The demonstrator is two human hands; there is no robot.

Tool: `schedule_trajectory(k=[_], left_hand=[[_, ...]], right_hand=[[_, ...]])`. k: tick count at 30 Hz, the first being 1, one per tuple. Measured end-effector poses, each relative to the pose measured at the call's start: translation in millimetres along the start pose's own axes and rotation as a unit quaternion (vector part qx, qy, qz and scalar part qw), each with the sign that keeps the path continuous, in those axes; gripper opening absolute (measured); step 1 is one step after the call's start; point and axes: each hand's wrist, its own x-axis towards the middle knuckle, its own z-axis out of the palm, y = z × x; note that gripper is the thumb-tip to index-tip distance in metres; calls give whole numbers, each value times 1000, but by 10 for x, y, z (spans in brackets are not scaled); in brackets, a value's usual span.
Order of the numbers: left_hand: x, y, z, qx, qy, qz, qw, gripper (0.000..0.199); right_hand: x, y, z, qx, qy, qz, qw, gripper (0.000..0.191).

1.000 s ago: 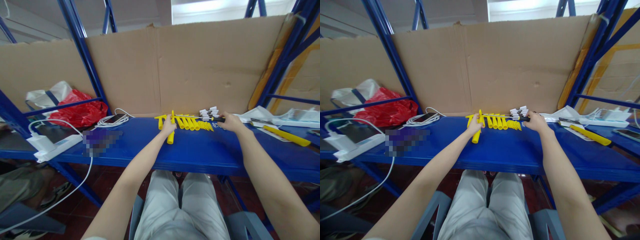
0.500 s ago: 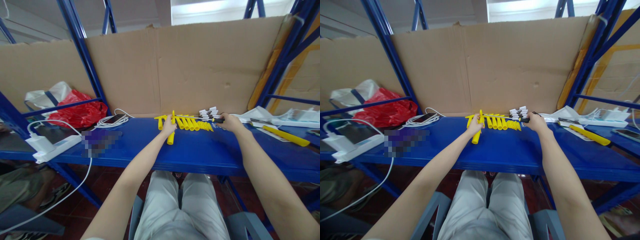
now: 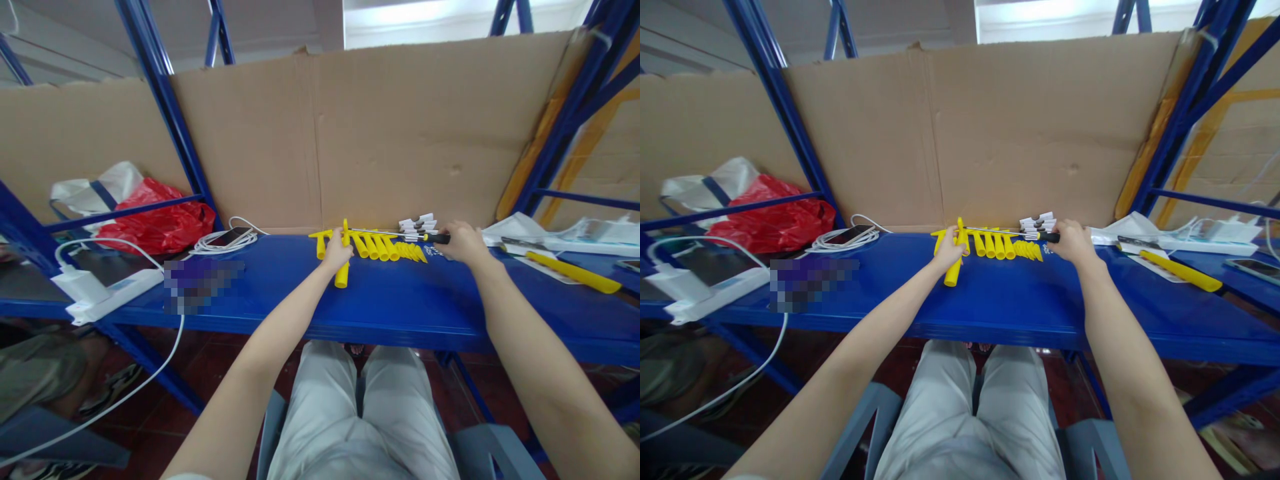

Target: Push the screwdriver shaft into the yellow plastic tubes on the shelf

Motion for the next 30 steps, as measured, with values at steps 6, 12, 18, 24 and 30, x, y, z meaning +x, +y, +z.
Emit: schedule_trajectory(k=[6,12,18,24,30], left_hand=[[-16,19,-2,7,-6,3,1000,65],[-5,4,-7,2,1,7,1000,66],[-18,16,-11,13,1,4,1000,66],[-51,49,-14,7,-2,2,1000,63],[-43,39,-7,1,-2,10,1000,64]], right_hand=[[-14,-49,-23,-14,5,47,999,31],[-25,-50,-32,7,-9,13,1000,31],[-21,-25,-11,8,1,1,1000,30],[-17,-43,-27,-12,-8,-1,1000,22],[-15,-60,-46,-12,-18,62,998,30]])
